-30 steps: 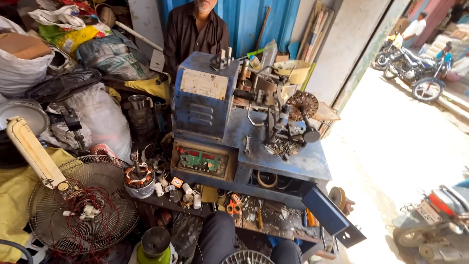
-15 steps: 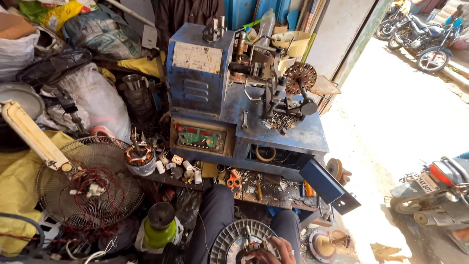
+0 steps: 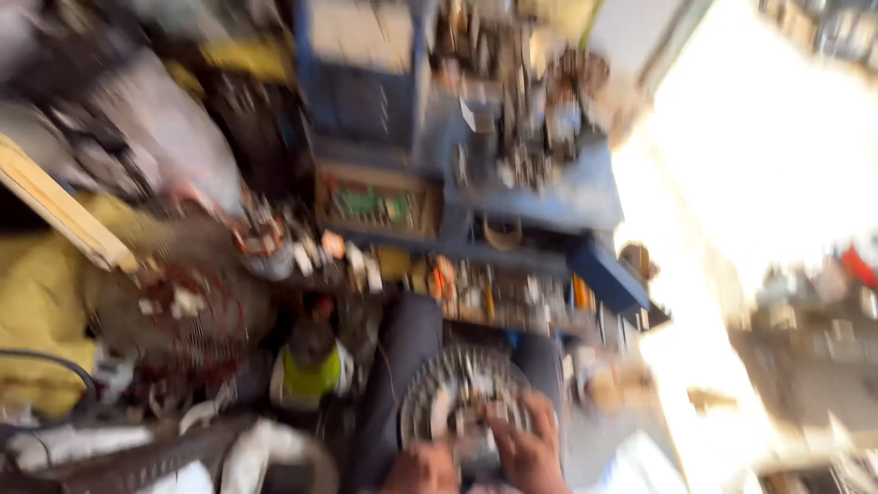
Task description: The person is repairing and rewiring an electric fan motor at a workbench.
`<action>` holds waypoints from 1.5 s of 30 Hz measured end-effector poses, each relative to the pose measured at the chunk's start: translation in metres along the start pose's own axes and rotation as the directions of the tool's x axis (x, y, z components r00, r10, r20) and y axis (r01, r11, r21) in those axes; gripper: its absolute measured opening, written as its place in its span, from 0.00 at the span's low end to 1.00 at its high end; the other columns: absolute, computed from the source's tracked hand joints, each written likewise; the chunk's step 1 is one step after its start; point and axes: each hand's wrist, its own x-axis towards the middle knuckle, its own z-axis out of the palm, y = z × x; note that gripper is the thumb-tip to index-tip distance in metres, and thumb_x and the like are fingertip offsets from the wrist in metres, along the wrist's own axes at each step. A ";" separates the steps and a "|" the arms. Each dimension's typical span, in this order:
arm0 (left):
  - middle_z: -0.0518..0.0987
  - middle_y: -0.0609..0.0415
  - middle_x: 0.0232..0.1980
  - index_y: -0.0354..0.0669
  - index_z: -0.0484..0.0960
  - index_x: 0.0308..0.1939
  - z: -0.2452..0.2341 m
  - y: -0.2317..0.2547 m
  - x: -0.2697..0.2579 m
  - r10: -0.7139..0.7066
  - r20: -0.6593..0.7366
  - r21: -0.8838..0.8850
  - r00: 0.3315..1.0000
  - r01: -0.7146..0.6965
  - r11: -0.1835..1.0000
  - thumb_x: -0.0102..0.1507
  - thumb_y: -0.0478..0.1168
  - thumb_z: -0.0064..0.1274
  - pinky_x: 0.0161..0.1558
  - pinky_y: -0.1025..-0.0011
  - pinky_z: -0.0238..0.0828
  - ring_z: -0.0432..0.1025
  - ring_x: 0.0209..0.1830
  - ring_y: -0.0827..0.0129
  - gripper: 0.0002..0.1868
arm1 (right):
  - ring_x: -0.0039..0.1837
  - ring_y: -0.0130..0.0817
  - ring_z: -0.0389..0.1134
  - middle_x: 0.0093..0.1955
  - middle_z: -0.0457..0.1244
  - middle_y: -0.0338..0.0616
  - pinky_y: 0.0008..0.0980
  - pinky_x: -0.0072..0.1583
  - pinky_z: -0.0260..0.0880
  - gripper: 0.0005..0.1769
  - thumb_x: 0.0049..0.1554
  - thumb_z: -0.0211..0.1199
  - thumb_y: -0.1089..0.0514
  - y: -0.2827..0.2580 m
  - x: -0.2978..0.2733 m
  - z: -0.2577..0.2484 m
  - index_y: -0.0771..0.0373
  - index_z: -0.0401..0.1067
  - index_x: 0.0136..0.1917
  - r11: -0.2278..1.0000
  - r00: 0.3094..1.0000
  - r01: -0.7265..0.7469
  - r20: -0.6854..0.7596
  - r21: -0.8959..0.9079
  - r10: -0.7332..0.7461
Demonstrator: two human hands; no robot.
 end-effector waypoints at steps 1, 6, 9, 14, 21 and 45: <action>0.76 0.47 0.24 0.44 0.78 0.19 -0.035 0.022 0.031 -0.035 0.041 -0.042 0.999 0.037 0.998 0.50 0.41 0.59 0.27 0.53 0.68 0.73 0.23 0.49 0.08 | 0.61 0.54 0.65 0.58 0.63 0.52 0.48 0.61 0.66 0.19 0.38 0.74 0.64 -0.004 0.002 -0.006 0.49 0.83 0.45 0.997 0.996 0.069 0.057 -0.031 -0.067; 0.73 0.49 0.23 0.41 0.74 0.18 -0.124 0.111 0.102 -0.167 0.156 -0.196 0.974 0.196 0.961 0.56 0.38 0.58 0.27 0.58 0.68 0.73 0.23 0.52 0.13 | 0.63 0.53 0.64 0.62 0.62 0.50 0.42 0.61 0.67 0.19 0.46 0.74 0.65 -0.043 0.019 -0.023 0.50 0.81 0.51 0.994 0.985 0.064 0.164 -0.087 -0.049; 0.72 0.49 0.22 0.40 0.73 0.17 -0.140 0.121 0.113 -0.197 0.156 -0.183 0.968 0.225 0.957 0.56 0.37 0.57 0.26 0.59 0.67 0.72 0.22 0.53 0.14 | 0.61 0.50 0.64 0.61 0.63 0.47 0.42 0.59 0.67 0.17 0.46 0.76 0.62 -0.047 0.024 -0.026 0.52 0.81 0.50 0.992 0.988 0.013 0.157 -0.124 0.007; 0.71 0.50 0.21 0.40 0.75 0.18 -0.164 0.125 0.140 -0.247 0.017 -0.113 0.969 0.247 0.962 0.57 0.37 0.59 0.25 0.59 0.65 0.70 0.20 0.55 0.14 | 0.59 0.46 0.66 0.58 0.65 0.46 0.41 0.57 0.68 0.13 0.49 0.75 0.64 -0.043 0.017 -0.024 0.58 0.79 0.48 0.988 0.971 -0.148 0.183 -0.036 0.152; 0.75 0.50 0.28 0.39 0.82 0.29 -0.188 0.112 0.190 -0.217 -0.095 -0.061 0.972 0.212 0.975 0.60 0.38 0.63 0.29 0.61 0.67 0.73 0.25 0.55 0.08 | 0.62 0.48 0.66 0.63 0.61 0.53 0.41 0.60 0.66 0.15 0.50 0.73 0.64 -0.061 0.006 -0.016 0.60 0.77 0.52 0.959 0.953 -0.278 0.143 0.061 0.268; 0.65 0.53 0.24 0.41 0.82 0.29 -0.112 0.032 0.187 -0.296 -0.058 -0.345 0.953 0.259 0.902 0.59 0.40 0.66 0.26 0.67 0.53 0.59 0.21 0.69 0.09 | 0.65 0.53 0.63 0.69 0.55 0.58 0.44 0.60 0.68 0.27 0.46 0.74 0.62 -0.071 0.003 -0.012 0.55 0.75 0.60 0.962 0.951 -0.274 0.147 0.004 0.271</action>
